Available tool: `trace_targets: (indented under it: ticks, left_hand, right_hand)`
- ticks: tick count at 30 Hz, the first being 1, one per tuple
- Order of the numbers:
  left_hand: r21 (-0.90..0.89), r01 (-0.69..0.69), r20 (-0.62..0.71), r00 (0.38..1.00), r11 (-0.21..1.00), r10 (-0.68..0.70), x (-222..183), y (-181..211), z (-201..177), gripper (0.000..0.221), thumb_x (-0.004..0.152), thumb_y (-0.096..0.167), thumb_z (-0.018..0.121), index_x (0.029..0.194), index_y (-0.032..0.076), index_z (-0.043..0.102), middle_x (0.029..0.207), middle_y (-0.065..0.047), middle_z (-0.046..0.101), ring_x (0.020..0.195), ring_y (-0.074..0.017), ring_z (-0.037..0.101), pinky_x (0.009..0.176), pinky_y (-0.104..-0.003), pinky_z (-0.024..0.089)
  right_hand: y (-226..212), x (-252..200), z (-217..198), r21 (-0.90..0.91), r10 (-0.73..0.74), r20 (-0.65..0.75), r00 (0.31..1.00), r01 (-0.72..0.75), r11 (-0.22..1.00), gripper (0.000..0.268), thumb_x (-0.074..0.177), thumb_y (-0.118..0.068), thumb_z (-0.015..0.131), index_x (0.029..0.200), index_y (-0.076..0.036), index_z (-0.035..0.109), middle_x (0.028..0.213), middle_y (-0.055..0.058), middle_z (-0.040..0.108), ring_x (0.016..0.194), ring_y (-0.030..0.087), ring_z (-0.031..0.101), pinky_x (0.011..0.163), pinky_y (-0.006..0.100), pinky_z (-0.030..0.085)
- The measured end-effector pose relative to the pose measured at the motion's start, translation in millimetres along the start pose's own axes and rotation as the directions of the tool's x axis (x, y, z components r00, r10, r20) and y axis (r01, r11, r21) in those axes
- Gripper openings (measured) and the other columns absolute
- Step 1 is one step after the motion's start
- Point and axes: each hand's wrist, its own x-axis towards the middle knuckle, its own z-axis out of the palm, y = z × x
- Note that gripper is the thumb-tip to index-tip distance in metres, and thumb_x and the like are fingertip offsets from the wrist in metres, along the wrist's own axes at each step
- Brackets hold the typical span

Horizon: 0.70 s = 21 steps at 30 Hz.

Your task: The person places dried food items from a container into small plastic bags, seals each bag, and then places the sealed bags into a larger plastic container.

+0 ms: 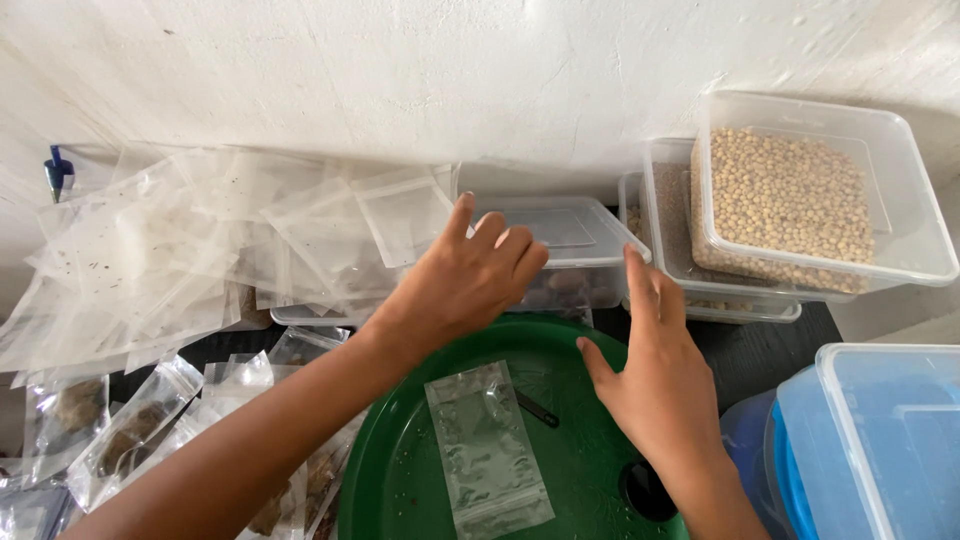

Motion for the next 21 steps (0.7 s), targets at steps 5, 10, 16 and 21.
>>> trace_targets:
  ticks: [5, 10, 16, 21]
  left_hand:
    - [-0.040, -0.046, -0.070, 0.997, 0.998, 0.043, -4.7, -3.8, -4.0, 0.039, 0.096, 0.051, 0.072, 0.097, 0.017, 0.052, 0.088, 0.003, 0.049, 0.071, -0.0127, 0.049, 0.086, -0.035, 0.046]
    - [-0.032, -0.042, -0.122, 0.992, 0.999, 0.038, -10.5, -10.1, -12.9, 0.025, 0.102, 0.039, 0.061, 0.096, 0.017, 0.050, 0.088, 0.002, 0.047, 0.067, -0.0124, 0.042, 0.081, -0.033, 0.042]
    - [-0.061, 0.023, -0.199, 0.979, 0.998, -0.035, -7.0, -22.5, -45.3, 0.021, 0.099, 0.033, 0.067, 0.095, 0.019, 0.052, 0.088, 0.004, 0.052, 0.070, -0.0112, 0.050, 0.078, -0.030, 0.043]
    - [-0.240, 0.061, -0.174, 0.979, 0.969, -0.105, -19.8, -25.2, -72.8, 0.061, 0.103, 0.076, 0.045, 0.116, 0.018, 0.059, 0.106, -0.003, 0.062, 0.089, -0.0185, 0.060, 0.081, -0.036, 0.047]
  right_hand:
    - [3.7, -5.7, 8.9, -0.053, -0.096, -0.121, 0.988, 0.091, 0.994, 0.091, 0.081, -0.025, 0.082, 0.153, -0.017, 0.028, 0.155, 0.022, 0.032, 0.119, 0.047, 0.059, 0.070, 0.057, 0.058]
    - [1.2, -9.3, 9.5, -0.035, -0.169, -0.326, 0.930, 0.167, 0.985, 0.072, 0.076, -0.014, 0.086, 0.138, -0.014, 0.049, 0.136, 0.018, 0.041, 0.101, 0.042, 0.066, 0.067, 0.050, 0.059]
    - [-3.7, -15.4, -3.9, -0.004, -0.219, -0.447, 0.867, 0.244, 0.970, 0.067, 0.072, -0.008, 0.089, 0.128, -0.012, 0.053, 0.132, 0.018, 0.039, 0.112, 0.039, 0.057, 0.074, 0.052, 0.060]
    - [-12.9, -29.3, -20.7, 0.020, -0.223, -0.463, 0.858, 0.262, 0.965, 0.066, 0.073, -0.006, 0.090, 0.128, -0.010, 0.054, 0.130, 0.018, 0.038, 0.120, 0.036, 0.056, 0.071, 0.044, 0.064]
